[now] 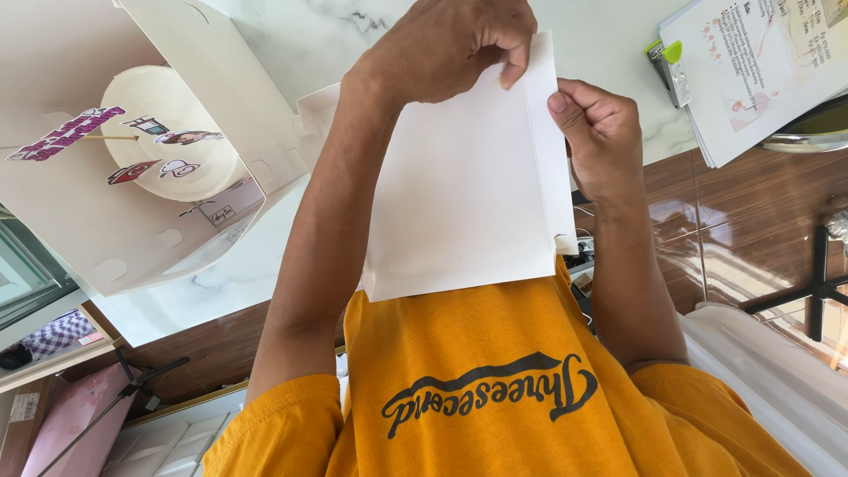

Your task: The person places a decorated cake into a white cardboard box and then folds the flaps of a smaller cardboard lid to assemble it.

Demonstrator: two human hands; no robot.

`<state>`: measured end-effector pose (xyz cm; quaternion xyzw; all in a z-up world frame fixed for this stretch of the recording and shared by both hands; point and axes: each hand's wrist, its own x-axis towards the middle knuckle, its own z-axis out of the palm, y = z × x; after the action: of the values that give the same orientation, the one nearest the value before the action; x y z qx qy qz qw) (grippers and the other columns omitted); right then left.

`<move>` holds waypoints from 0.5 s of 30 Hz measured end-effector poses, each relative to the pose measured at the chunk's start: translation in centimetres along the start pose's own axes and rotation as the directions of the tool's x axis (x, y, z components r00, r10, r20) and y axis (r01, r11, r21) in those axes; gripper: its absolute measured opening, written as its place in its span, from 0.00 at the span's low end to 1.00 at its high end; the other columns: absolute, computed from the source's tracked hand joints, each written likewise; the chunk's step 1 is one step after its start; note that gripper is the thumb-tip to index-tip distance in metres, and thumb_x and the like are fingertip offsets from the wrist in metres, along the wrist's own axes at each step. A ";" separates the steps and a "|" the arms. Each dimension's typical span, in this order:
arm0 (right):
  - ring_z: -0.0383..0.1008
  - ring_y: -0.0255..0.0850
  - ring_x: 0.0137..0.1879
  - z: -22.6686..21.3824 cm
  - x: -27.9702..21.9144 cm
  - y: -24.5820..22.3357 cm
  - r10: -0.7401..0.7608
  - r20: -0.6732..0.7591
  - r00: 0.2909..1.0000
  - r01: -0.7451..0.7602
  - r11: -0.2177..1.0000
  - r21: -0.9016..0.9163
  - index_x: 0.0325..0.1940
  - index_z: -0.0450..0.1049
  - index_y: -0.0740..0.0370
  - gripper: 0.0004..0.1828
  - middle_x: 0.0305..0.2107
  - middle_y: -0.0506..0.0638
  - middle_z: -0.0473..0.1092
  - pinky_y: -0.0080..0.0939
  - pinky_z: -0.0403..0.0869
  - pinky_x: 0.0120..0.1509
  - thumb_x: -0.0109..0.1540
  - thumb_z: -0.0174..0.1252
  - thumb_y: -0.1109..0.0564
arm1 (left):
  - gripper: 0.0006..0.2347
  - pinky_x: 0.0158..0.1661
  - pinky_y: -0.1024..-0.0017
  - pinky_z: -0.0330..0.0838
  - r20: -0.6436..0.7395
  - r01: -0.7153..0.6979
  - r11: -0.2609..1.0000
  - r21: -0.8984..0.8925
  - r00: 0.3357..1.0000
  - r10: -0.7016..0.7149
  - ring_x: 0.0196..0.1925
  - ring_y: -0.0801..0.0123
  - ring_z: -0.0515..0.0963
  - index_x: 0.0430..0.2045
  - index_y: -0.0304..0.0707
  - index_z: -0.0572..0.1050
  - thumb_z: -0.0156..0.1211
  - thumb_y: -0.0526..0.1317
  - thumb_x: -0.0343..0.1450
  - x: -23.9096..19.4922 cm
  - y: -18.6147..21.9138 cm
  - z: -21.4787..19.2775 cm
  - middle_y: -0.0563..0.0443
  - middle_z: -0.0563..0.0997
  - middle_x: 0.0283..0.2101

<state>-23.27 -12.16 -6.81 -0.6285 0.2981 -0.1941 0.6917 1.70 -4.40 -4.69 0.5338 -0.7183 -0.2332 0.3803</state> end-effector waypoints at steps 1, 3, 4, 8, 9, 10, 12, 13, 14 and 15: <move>0.70 0.26 0.35 0.0 0.0 -0.3 0.008 0.003 1.000 -0.008 0.999 -0.051 0.58 0.77 0.70 0.15 0.34 0.46 0.77 0.24 0.70 0.41 0.74 0.58 0.55 | 0.10 0.39 0.72 0.73 -0.019 -0.015 1.000 -0.001 1.000 0.015 0.38 0.73 0.82 0.24 0.45 0.78 0.66 0.27 0.74 -0.1 0.1 -0.1 0.61 0.81 0.37; 0.66 0.26 0.31 0.1 -0.1 -0.7 0.016 0.003 1.000 -0.015 0.994 -0.104 0.57 0.79 0.69 0.15 0.31 0.46 0.75 0.24 0.67 0.37 0.74 0.58 0.55 | 0.10 0.38 0.73 0.74 -0.037 -0.033 0.999 -0.004 0.999 0.033 0.37 0.74 0.82 0.25 0.45 0.78 0.65 0.28 0.75 0.0 0.5 -0.3 0.61 0.81 0.36; 0.68 0.26 0.35 0.2 -0.1 -0.8 0.014 -0.003 1.000 -0.014 0.996 -0.085 0.58 0.78 0.70 0.15 0.34 0.48 0.76 0.25 0.69 0.41 0.74 0.58 0.56 | 0.07 0.35 0.72 0.73 -0.040 0.032 0.999 -0.017 0.999 -0.032 0.35 0.72 0.81 0.33 0.44 0.79 0.65 0.28 0.76 0.2 0.7 -0.4 0.59 0.81 0.36; 0.76 0.29 0.45 0.9 0.5 -1.6 -0.064 0.025 0.998 0.064 0.997 0.031 0.63 0.73 0.72 0.16 0.43 0.52 0.78 0.28 0.76 0.50 0.74 0.57 0.58 | 0.05 0.30 0.74 0.75 -0.122 0.136 0.986 -0.098 0.982 -0.147 0.32 0.73 0.81 0.42 0.39 0.79 0.67 0.34 0.75 0.3 0.0 -0.2 0.55 0.82 0.36; 0.76 0.29 0.45 1.0 0.7 -1.7 -0.065 0.028 0.997 0.064 0.997 0.031 0.63 0.73 0.72 0.16 0.43 0.52 0.78 0.28 0.76 0.50 0.74 0.57 0.58 | 0.05 0.30 0.74 0.75 -0.124 0.137 0.986 -0.096 0.981 -0.149 0.32 0.73 0.81 0.42 0.39 0.79 0.67 0.34 0.75 0.1 -0.6 0.3 0.55 0.82 0.36; 0.76 0.29 0.47 1.1 0.9 -1.9 -0.066 0.043 0.997 0.064 0.997 0.042 0.64 0.72 0.72 0.16 0.44 0.52 0.78 0.28 0.76 0.52 0.75 0.56 0.60 | 0.02 0.33 0.74 0.76 -0.192 0.109 0.993 -0.051 0.974 -0.117 0.34 0.75 0.83 0.40 0.41 0.80 0.65 0.36 0.77 0.0 -1.2 0.9 0.57 0.84 0.35; 0.77 0.29 0.49 1.0 1.4 -1.4 -0.068 0.057 0.996 0.065 0.996 0.053 0.65 0.70 0.71 0.16 0.45 0.53 0.77 0.28 0.77 0.55 0.75 0.55 0.61 | 0.01 0.35 0.74 0.78 -0.258 0.082 0.997 -0.003 0.963 -0.080 0.35 0.76 0.84 0.39 0.43 0.80 0.63 0.37 0.78 0.0 -1.9 1.7 0.59 0.85 0.35; 0.77 0.29 0.49 0.8 1.7 -0.9 -0.089 0.054 0.995 0.089 0.996 0.002 0.64 0.71 0.72 0.14 0.46 0.53 0.78 0.28 0.76 0.55 0.75 0.55 0.63 | 0.04 0.30 0.73 0.75 -0.293 0.181 0.983 0.037 0.942 -0.162 0.29 0.74 0.82 0.36 0.41 0.80 0.65 0.39 0.77 0.2 -1.9 1.9 0.56 0.84 0.30; 0.76 0.29 0.50 0.5 2.1 -0.4 -0.109 0.052 0.993 0.112 0.992 -0.050 0.63 0.71 0.73 0.12 0.47 0.54 0.78 0.28 0.76 0.56 0.75 0.54 0.65 | 0.07 0.25 0.72 0.71 -0.330 0.279 0.957 0.073 0.913 -0.241 0.22 0.73 0.79 0.33 0.38 0.80 0.66 0.41 0.76 0.4 -1.9 2.0 0.54 0.83 0.25; 0.76 0.29 0.50 0.5 2.5 -0.4 -0.113 0.054 0.992 0.116 0.992 -0.051 0.63 0.71 0.73 0.12 0.47 0.54 0.78 0.28 0.76 0.56 0.75 0.54 0.65 | 0.07 0.25 0.72 0.71 -0.333 0.278 0.958 0.076 0.912 -0.238 0.22 0.73 0.79 0.33 0.38 0.80 0.66 0.41 0.76 0.6 -2.3 2.3 0.54 0.83 0.25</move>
<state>-21.05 -13.41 -6.81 -0.6679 0.2490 -0.2092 0.6694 1.18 -5.91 -7.59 0.6769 -0.5829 -0.1474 0.4247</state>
